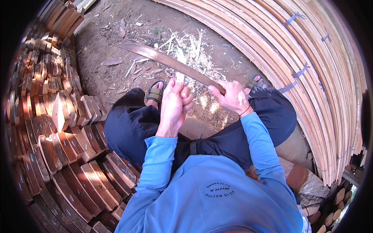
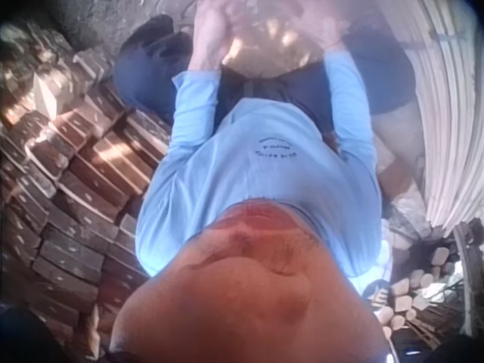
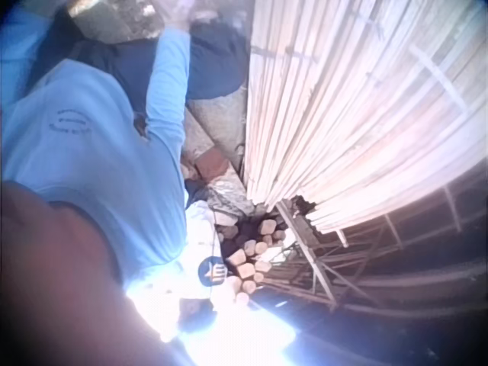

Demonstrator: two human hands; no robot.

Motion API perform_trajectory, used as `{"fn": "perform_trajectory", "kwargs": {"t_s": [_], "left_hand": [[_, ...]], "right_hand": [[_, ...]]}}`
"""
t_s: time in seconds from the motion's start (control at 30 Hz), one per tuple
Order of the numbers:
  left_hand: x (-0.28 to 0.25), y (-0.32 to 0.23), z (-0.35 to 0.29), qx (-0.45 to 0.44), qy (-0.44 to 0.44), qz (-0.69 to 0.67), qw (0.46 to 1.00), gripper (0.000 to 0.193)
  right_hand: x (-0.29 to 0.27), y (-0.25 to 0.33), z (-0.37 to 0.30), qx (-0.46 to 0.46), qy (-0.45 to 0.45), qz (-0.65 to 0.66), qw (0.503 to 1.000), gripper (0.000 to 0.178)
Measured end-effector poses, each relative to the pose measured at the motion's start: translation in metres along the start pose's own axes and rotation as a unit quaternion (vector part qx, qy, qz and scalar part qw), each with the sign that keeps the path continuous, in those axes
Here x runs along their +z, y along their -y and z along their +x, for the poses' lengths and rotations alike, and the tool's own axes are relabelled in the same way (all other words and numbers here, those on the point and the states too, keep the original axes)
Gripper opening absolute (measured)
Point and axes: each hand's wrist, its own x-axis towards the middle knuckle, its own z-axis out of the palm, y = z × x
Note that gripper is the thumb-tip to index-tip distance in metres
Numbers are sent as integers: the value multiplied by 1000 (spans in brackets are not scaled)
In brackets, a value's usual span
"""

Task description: The person shaves a small piece of wood with a machete by hand, creating a pile of wood shavings on the dirt ground.

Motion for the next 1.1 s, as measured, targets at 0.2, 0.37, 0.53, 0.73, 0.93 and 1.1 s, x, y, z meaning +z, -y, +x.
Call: {"fn": "perform_trajectory", "kwargs": {"t_s": [0.2,0.37,0.53,0.73,0.93,1.1], "left_hand": [[-2,2,2,7,-15,-8,1000,8],[-4,-1,8,24,-21,-25,999,6],[-5,-6,10,42,-10,-40,998,11],[-5,-5,-13,-56,103,-6,993,15],[-2,-29,-13,14,89,7,996,21],[14,-21,-7,2,66,40,997,27]], "right_hand": [[9,-1,7,-24,-22,-19,999,52],[13,5,12,-17,-43,-28,999,54],[15,8,20,-5,-38,-33,999,53],[3,-26,50,96,-105,40,989,68],[-30,-27,31,122,-120,141,975,70],[-32,-7,-7,-7,-61,123,990,64]]}}
